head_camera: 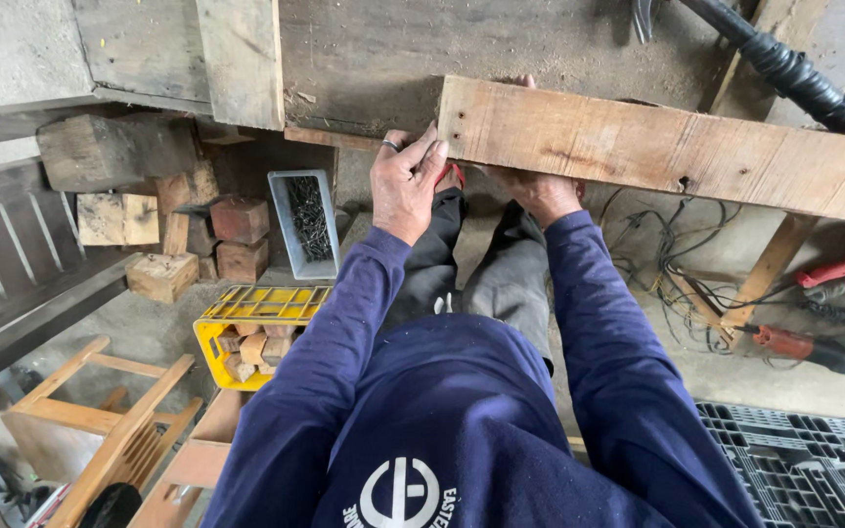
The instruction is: The person hammers nails into pieces of wood, arranges various wooden blocks and boards on a workbench, and picks through a container of hardware.
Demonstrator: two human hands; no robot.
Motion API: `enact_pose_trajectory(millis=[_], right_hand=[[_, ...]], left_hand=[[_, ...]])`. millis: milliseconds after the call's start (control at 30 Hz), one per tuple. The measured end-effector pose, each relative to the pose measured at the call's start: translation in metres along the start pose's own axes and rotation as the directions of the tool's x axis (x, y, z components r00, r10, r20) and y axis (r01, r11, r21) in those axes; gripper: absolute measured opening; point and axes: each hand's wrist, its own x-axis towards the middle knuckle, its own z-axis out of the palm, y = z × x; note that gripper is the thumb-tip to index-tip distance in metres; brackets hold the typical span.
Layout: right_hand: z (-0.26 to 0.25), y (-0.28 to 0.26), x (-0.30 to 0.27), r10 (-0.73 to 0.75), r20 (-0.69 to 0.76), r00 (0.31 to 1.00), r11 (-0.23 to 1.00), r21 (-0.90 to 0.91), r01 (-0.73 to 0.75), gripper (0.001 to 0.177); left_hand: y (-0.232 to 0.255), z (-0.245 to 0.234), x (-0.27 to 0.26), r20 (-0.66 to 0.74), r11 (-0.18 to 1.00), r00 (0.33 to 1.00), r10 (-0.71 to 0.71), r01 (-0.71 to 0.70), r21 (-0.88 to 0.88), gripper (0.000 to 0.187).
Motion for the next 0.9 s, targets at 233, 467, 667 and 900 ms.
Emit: enact_pose_trajectory(millis=[233, 467, 667, 900], right_hand=[[-0.008, 0.002, -0.008, 0.027, 0.055, 0.998, 0.993, 0.117, -0.034, 0.087], [0.000, 0.002, -0.006, 0.172, -0.101, 0.980, 0.726, 0.685, -0.057, 0.098], [-0.038, -0.009, -0.107, 0.388, -0.224, 0.894, 0.874, 0.397, -0.280, 0.042], [-0.066, 0.088, -0.181, 0.656, -0.342, 0.673, 0.752, 0.221, -0.621, 0.092]], left_hand=[[0.001, -0.002, 0.001, 0.017, 0.998, 0.999, -0.034, 0.035, -0.050, 0.034], [-0.011, -0.012, 0.014, 0.059, 0.999, 0.998, 0.033, -0.033, -0.011, 0.033], [0.009, -0.008, -0.004, -0.039, 0.981, 0.994, 0.098, -0.090, 0.171, 0.040], [0.082, 0.034, -0.007, 0.221, 0.752, 0.855, 0.469, -0.518, 0.407, 0.043]])
